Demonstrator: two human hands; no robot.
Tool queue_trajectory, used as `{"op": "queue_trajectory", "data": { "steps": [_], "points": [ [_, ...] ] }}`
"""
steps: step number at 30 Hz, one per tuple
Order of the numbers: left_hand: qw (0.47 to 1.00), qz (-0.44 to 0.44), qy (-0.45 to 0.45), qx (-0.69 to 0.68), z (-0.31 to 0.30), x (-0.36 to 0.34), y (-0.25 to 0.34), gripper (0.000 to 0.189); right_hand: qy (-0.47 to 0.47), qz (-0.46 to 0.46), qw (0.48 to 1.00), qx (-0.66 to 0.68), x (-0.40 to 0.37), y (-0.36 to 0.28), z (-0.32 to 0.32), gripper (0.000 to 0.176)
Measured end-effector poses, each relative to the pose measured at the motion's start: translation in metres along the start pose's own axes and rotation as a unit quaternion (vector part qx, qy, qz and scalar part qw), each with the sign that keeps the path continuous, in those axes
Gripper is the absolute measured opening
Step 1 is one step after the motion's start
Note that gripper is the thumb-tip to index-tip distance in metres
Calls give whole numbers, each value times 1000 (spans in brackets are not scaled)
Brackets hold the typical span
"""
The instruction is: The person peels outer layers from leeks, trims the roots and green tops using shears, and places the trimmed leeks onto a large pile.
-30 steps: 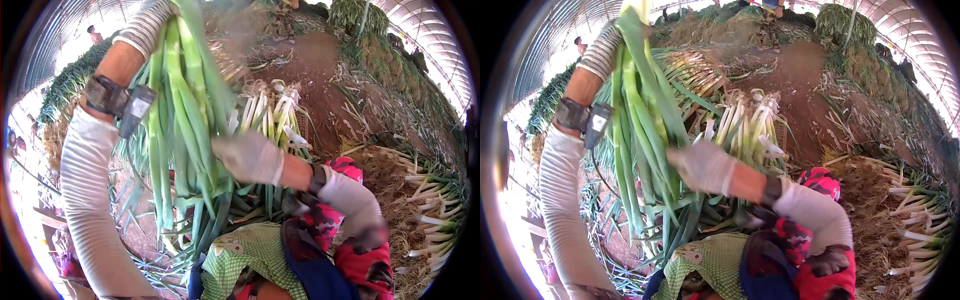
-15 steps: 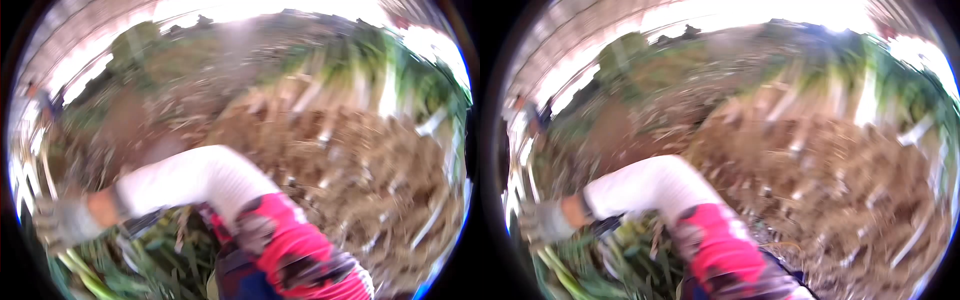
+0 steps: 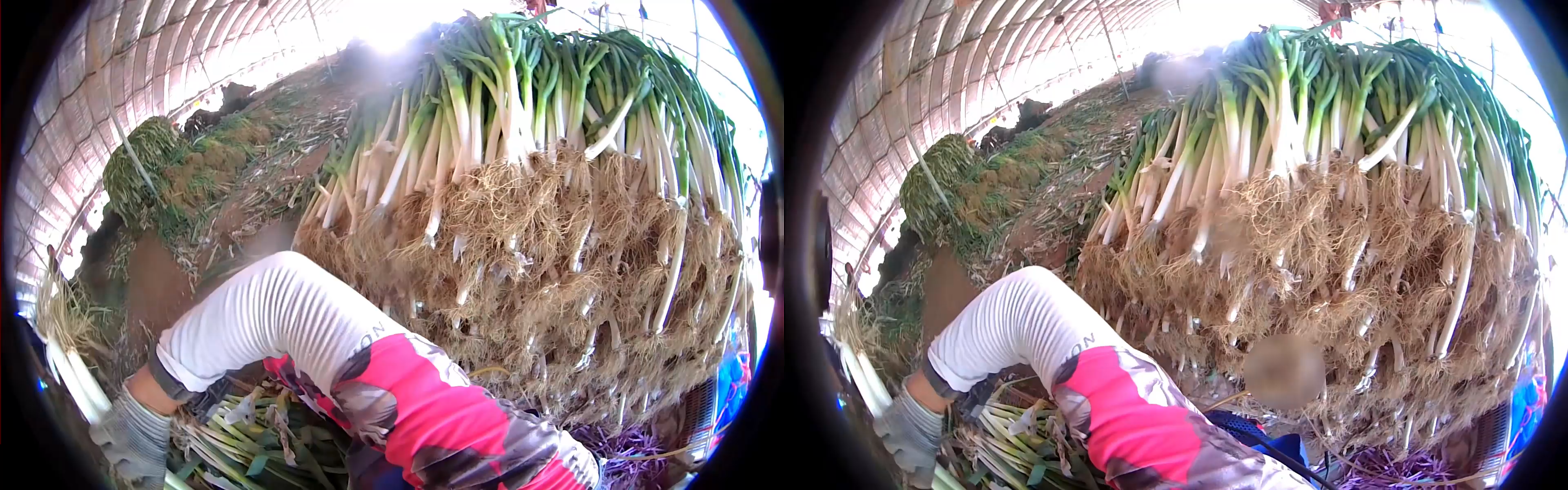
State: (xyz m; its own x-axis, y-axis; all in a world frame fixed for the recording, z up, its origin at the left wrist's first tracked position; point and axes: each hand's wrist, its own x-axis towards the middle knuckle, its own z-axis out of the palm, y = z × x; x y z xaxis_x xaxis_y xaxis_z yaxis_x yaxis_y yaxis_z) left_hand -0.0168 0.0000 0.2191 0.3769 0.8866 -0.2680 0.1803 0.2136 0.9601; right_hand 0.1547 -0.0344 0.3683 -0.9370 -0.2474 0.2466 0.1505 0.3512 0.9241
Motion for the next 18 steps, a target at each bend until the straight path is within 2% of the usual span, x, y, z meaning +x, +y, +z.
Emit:
{"op": "queue_trajectory", "data": {
  "steps": [3, 4, 5, 6, 7, 8, 9, 10, 11, 12, 13, 14, 15, 16, 18],
  "points": [
    [1000, -1, 4, -7, -6, -2, -5, 26, -101, -19, 994, 22, -19, 29, -31, 13],
    [1000, -1, 3, -10, -8, -2, -8, 26, -207, 17, 976, 63, -32, 41, -72, 13],
    [1000, 0, 2, -16, -10, -2, -10, 26, -234, 45, 968, 80, -50, 62, -91, 14],
    [1000, -3, 2, -20, -11, -3, -13, 26, -257, 151, 953, 56, -75, 76, -133, 11],
    [1000, -2, 0, -23, -12, -3, -16, 26, -277, 254, 926, 27, -100, 90, -176, 12],
    [1000, -4, -1, -27, -13, -3, -19, 26, -277, 237, 925, -112, -142, 117, -202, 10],
    [1000, -5, -2, -29, -14, -3, -22, 26, -357, 271, 870, -206, -168, 130, -257, 13],
    [999, -8, -2, -31, -15, -2, -25, 26, -299, 588, 750, -41, -193, 137, -312, 20],
    [999, -9, -1, -34, -16, -2, -27, 26, -413, 530, 694, -259, -216, 137, -369, 29],
    [999, -11, -1, -34, -18, -2, -31, 26, -365, 675, 594, -241, -200, 111, -427, 19],
    [999, -14, -1, -37, -20, -1, -35, 25, -449, 627, 532, -349, -232, 96, -478, 18],
    [999, -17, -1, -41, -22, -1, -38, 25, -507, 627, 421, -416, -244, 76, -522, 35],
    [999, -22, 1, -45, -24, -1, -42, 25, -520, 657, 336, -431, -238, 48, -548, 35],
    [999, -22, 2, -47, -27, -1, -45, 25, -428, 667, 377, -480, -208, 7, -555, 43],
    [998, -28, 5, -53, -33, -1, -51, 25, -384, 730, 156, -543, -261, -43, -595, 71]
  ]
}}
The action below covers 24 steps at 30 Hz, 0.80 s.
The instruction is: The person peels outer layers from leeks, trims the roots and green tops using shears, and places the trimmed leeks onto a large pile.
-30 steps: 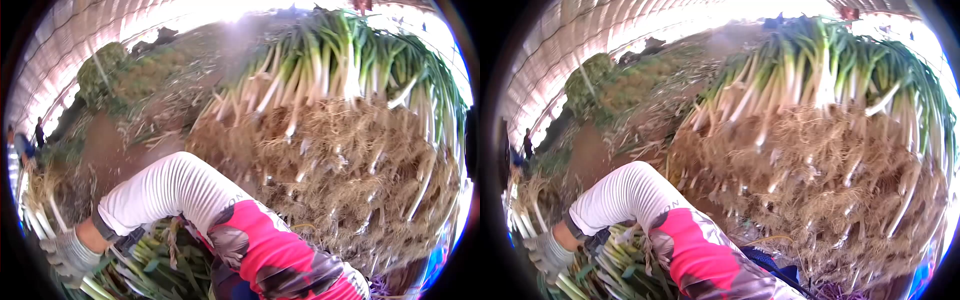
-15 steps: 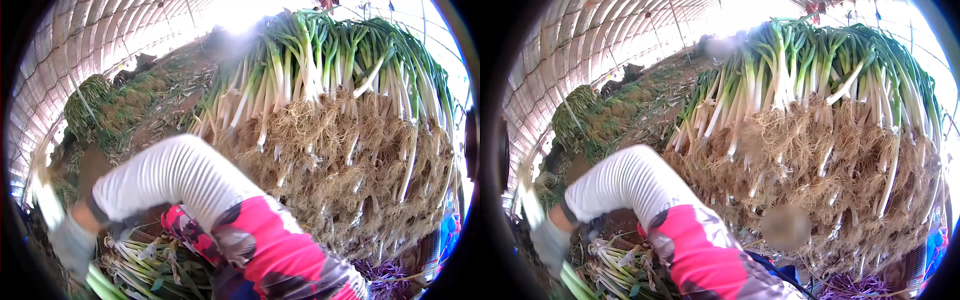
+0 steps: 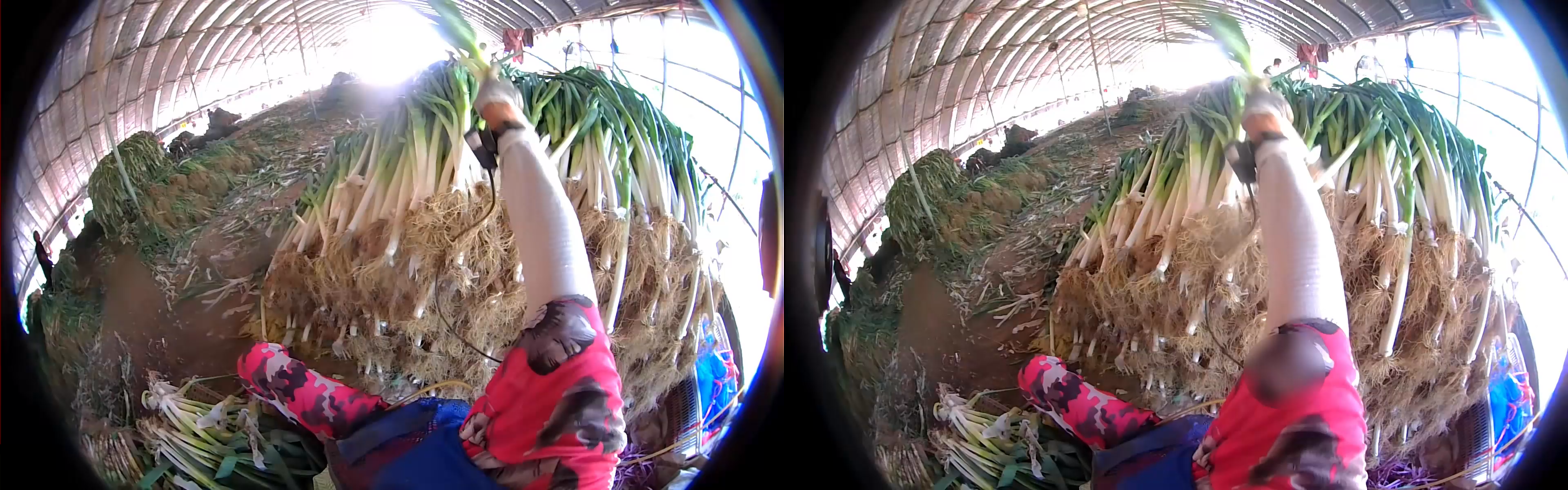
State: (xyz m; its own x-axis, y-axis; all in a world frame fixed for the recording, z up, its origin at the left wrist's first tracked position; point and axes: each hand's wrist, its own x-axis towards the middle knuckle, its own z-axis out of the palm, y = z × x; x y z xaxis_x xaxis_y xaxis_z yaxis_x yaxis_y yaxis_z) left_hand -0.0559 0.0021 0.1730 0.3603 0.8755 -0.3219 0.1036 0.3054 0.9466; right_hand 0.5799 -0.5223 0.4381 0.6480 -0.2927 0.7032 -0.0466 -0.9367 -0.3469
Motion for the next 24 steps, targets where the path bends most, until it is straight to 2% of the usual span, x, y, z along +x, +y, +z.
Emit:
{"op": "queue_trajectory", "data": {
  "steps": [1, 2, 3, 4, 5, 6, 7, 9, 10, 11, 12, 13, 14, 16, 19, 20, 21, 22, 23, 24],
  "points": [
    [1000, -3, 3, 1, -2, 1, -2, 25, 24, -50, 998, -24, -12, 30, 32, 71],
    [1000, -7, 8, 1, -5, 3, -4, 25, 64, -83, 990, 95, -20, 78, 81, 69],
    [1000, -10, 14, -4, -10, 3, -7, 25, -29, 55, 998, -22, -42, 78, 88, 71],
    [1000, -13, 20, -8, -15, 3, -9, 25, -121, 190, 965, -137, -57, 73, 93, 74],
    [999, -14, 27, -13, -21, 4, -11, 25, -167, 162, 967, -104, -54, 87, 102, 79],
    [999, -16, 35, -17, -30, 6, -14, 24, -41, 144, 951, -271, -49, 89, 144, 63],
    [999, -18, 45, -20, -38, 8, -17, 24, -49, 136, 955, -258, -61, 80, 142, 60],
    [998, -5, 62, -31, -69, 9, -22, 24, -133, 77, 979, -132, -69, 51, 121, 55],
    [997, 6, 67, -28, -79, 5, -22, 24, -165, 13, 981, -100, -68, 38, 124, 52],
    [997, 13, 71, -15, -85, 0, -21, 24, -203, -48, 976, -67, -71, 19, 128, 49],
    [994, 76, 46, 71, -65, -24, -9, 23, -233, -133, 963, -30, -69, 6, 139, 47],
    [992, 68, 56, 95, -72, -17, -17, 24, -266, -209, 941, 2, -69, -17, 145, 44],
    [985, 139, 16, 102, -68, -27, -26, 26, -309, -278, 909, 38, -79, -51, 147, 42],
    [951, 23, 2, 308, -88, 16, -40, 31, -387, -395, 826, 110, -122, -121, 148, 37],
    [964, -97, 12, 248, -63, 22, -51, 40, -477, -543, 663, 195, -232, -217, 130, 31],
    [968, -60, 19, 243, -54, 27, -60, 38, -478, -571, 615, 260, -293, -242, 73, 31],
    [971, -24, 25, 238, -46, 32, -74, 37, -439, -623, 617, 196, -334, -269, 85, 36],
    [970, -17, 30, 240, -43, 44, -91, 35, -377, -699, 540, 280, -378, -289, 75, 34],
    [969, -11, 35, 244, -41, 57, -108, 34, -421, -721, 499, 230, -417, -310, 40, 34],
    [945, 45, 93, 311, -38, 66, -122, 32, -449, -731, 434, 276, -458, -324, 45, 32]
  ]
}}
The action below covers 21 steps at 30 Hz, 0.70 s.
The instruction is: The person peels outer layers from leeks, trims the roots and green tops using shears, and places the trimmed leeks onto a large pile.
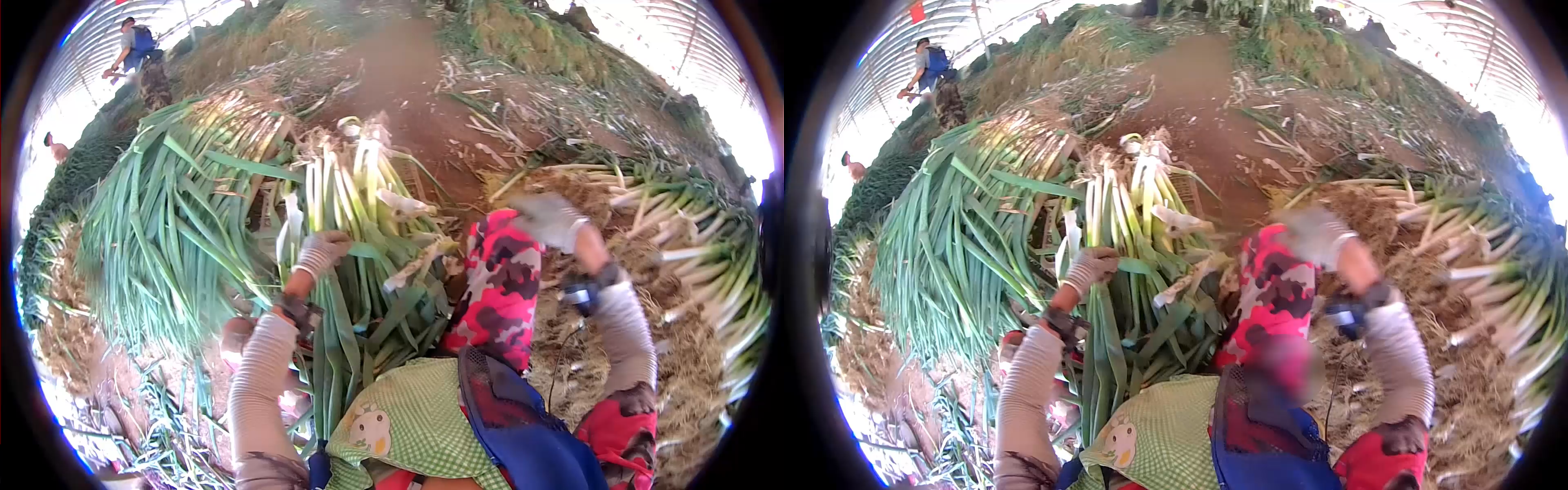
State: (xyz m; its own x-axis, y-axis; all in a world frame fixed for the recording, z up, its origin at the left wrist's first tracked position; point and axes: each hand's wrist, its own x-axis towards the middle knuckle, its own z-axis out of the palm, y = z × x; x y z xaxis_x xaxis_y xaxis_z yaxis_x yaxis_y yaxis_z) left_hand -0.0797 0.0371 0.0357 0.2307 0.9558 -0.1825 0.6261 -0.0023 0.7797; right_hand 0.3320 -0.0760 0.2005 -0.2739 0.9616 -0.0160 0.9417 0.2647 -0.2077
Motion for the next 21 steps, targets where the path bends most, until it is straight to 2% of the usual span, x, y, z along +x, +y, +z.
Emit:
{"op": "queue_trajectory", "data": {
  "steps": [1, 2, 3, 4, 5, 6, 9, 10, 11, 12, 13, 14, 16, 19, 20, 21],
  "points": [
    [994, 43, 71, 70, 11, 8, -9, 30, -61, -49, 997, 15, 32, -19, 20, 37],
    [989, 22, 111, 99, 18, 19, -17, 33, -83, -100, 989, 77, 53, -46, 28, 31],
    [979, 11, 146, 144, 18, 22, -16, 33, -98, -128, 986, 35, 91, -45, 75, 27],
    [966, 0, 179, 189, 16, 22, -13, 33, -92, -178, 976, 82, 113, -56, 96, 23],
    [949, -12, 209, 235, 14, 21, -8, 34, -4, -226, 973, 51, 138, -54, 142, 22],
    [947, -77, 184, 252, 10, 21, 4, 41, -17, -223, 972, 69, 160, -62, 167, 22],
    [925, -92, 195, 313, 31, 50, -52, 47, -50, -99, 987, 117, 202, -93, 203, 26],
    [947, -132, 159, 245, 26, 43, -39, 51, -42, -109, 987, 110, 216, -97, 225, 29],
    [946, -166, 160, 230, 32, 53, -55, 53, -26, -114, 988, 97, 226, -98, 242, 32],
    [941, -166, 159, 247, 36, 64, -75, 55, -5, -79, 991, 111, 228, -106, 242, 35],
    [934, -222, 165, 226, 34, 65, -61, 54, 17, -46, 991, 125, 229, -116, 239, 37],
    [939, -233, 138, 211, 31, 72, -72, 55, 24, -23, 996, 84, 227, -128, 225, 39],
    [914, -214, 181, 293, 29, 76, -77, 60, 26, 25, 999, 35, 237, -144, 229, 41],
    [925, -299, 157, 174, 15, 80, -82, 73, 4, 86, 996, 14, 268, -158, 264, 47],
    [931, -295, 152, 154, 11, 81, -88, 82, -11, 98, 995, 6, 274, -164, 261, 49],
    [934, -288, 147, 151, 11, 84, -91, 82, -25, 110, 994, -2, 279, -169, 261, 52]
  ]
}}
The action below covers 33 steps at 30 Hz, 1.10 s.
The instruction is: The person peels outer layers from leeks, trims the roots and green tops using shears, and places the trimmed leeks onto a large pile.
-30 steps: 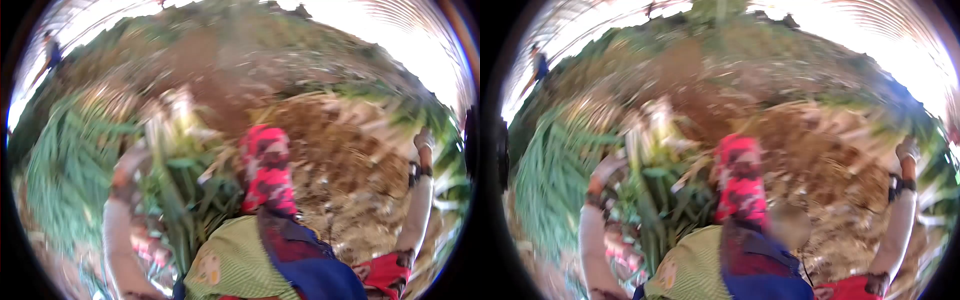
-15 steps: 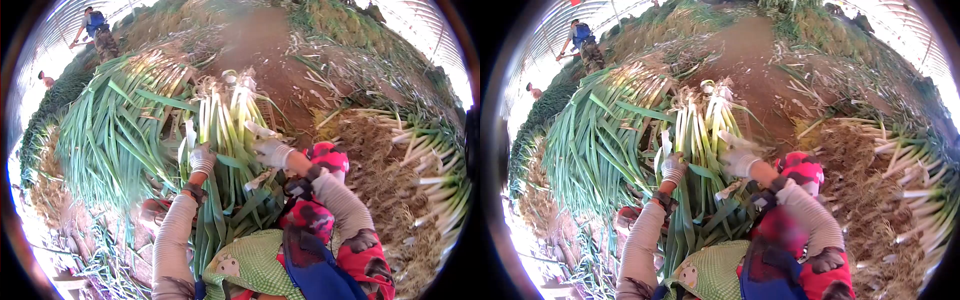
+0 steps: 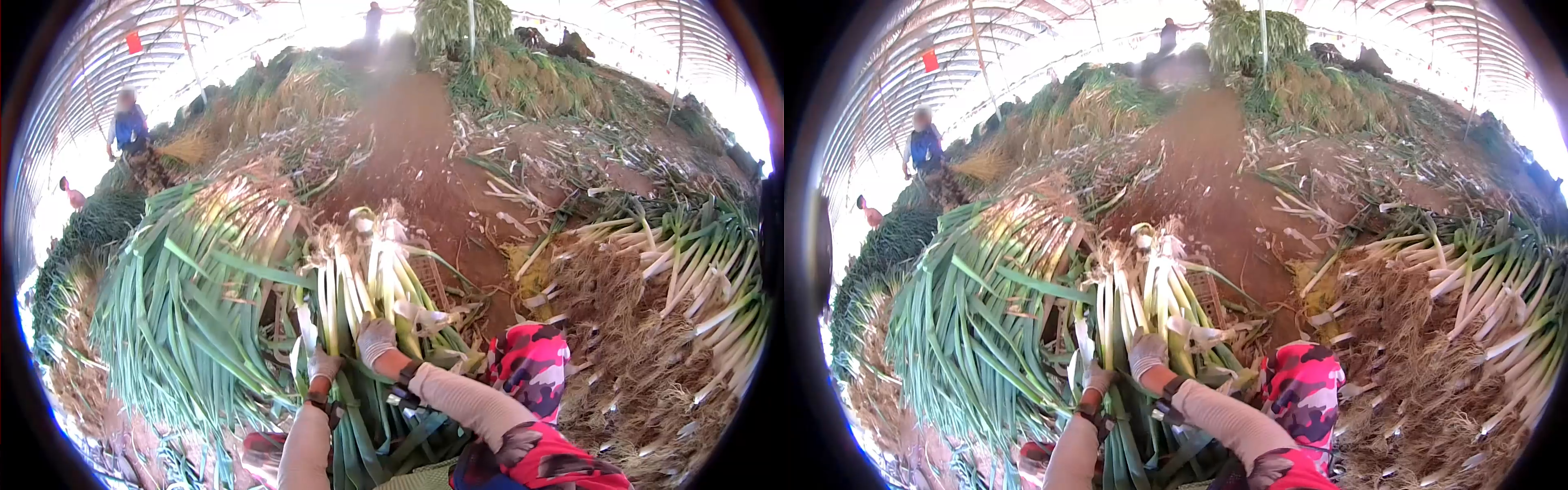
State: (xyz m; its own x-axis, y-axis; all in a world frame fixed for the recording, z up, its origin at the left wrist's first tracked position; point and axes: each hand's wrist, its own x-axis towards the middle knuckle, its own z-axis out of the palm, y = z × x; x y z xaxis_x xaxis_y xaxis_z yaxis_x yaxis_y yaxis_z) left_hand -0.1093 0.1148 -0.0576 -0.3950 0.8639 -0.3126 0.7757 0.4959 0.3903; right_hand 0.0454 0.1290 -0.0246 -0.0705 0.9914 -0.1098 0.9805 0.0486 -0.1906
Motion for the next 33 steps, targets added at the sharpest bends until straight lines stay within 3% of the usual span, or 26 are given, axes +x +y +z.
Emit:
{"op": "queue_trajectory", "data": {
  "steps": [1, 4, 7, 8, 10, 11, 12, 13, 14, 15, 16, 17, 18, 21, 24, 25, 28, 30, 32, 33],
  "points": [
    [1000, 8, -6, -3, 3, 4, -1, 82, -1, -25, 998, -63, 1, -5, 1, 53],
    [1000, 7, -12, 12, 33, 43, -21, 80, 45, 22, 997, 53, -1, -9, 8, 70],
    [996, 28, -89, 5, 14, 26, -15, 76, -106, 61, 974, 188, -4, 3, -12, 70],
    [981, 80, -139, -105, 7, 24, -13, 74, -76, 46, 980, 177, -5, 6, -10, 58],
    [902, 165, -235, -321, 4, 10, -23, 71, -8, 11, 976, 219, -13, 14, -6, 46],
    [887, 131, -238, -373, -20, -24, -8, 67, -16, -45, 980, 195, 3, 23, 20, 43],
    [870, 85, -239, -422, -50, -58, 12, 63, -38, -40, 967, 248, -2, 27, 14, 38],
    [846, 97, -277, -444, -61, -68, 12, 63, -59, -33, 951, 300, -8, 30, 5, 33],
    [819, 115, -308, -470, -68, -71, 11, 62, -4, -225, 950, 217, -21, 39, -5, 34],
    [819, 123, -289, -480, -72, -74, 3, 56, 87, -396, 905, 127, -33, 47, -15, 36],
    [819, 140, -268, -489, -76, -77, -4, 50, -60, -259, 887, 376, -33, 47, -10, 35],
    [815, 129, -265, -499, -94, -94, -6, 52, -120, -76, 774, 617, -32, 48, -4, 35],
    [810, 122, -263, -509, -115, -111, -4, 54, -131, -33, 773, 620, -43, 53, -21, 38],
    [793, 170, -230, -537, -149, -126, -15, 58, -125, -117, 605, 777, -63, 61, -40, 47],
    [770, 161, -236, -570, -167, -137, -21, 61, -89, -150, 698, 694, -63, 58, -78, 59],
    [768, 166, -245, -568, -169, -142, -22, 60, -94, -114, 721, 677, -64, 56, -87, 58],
    [765, 194, -242, -564, -175, -146, -23, 59, -132, -146, 736, 647, -73, 56, -101, 59],
    [760, 211, -240, -566, -171, -155, -28, 59, -84, -102, 882, 452, -82, 56, -119, 58],
    [747, 245, -231, -573, -174, -158, -25, 59, -25, -58, 973, 222, -77, 55, -143, 58],
    [743, 258, -250, -565, -175, -157, -24, 58, 8, -96, 926, 366, -86, 55, -137, 54]
  ]
}}
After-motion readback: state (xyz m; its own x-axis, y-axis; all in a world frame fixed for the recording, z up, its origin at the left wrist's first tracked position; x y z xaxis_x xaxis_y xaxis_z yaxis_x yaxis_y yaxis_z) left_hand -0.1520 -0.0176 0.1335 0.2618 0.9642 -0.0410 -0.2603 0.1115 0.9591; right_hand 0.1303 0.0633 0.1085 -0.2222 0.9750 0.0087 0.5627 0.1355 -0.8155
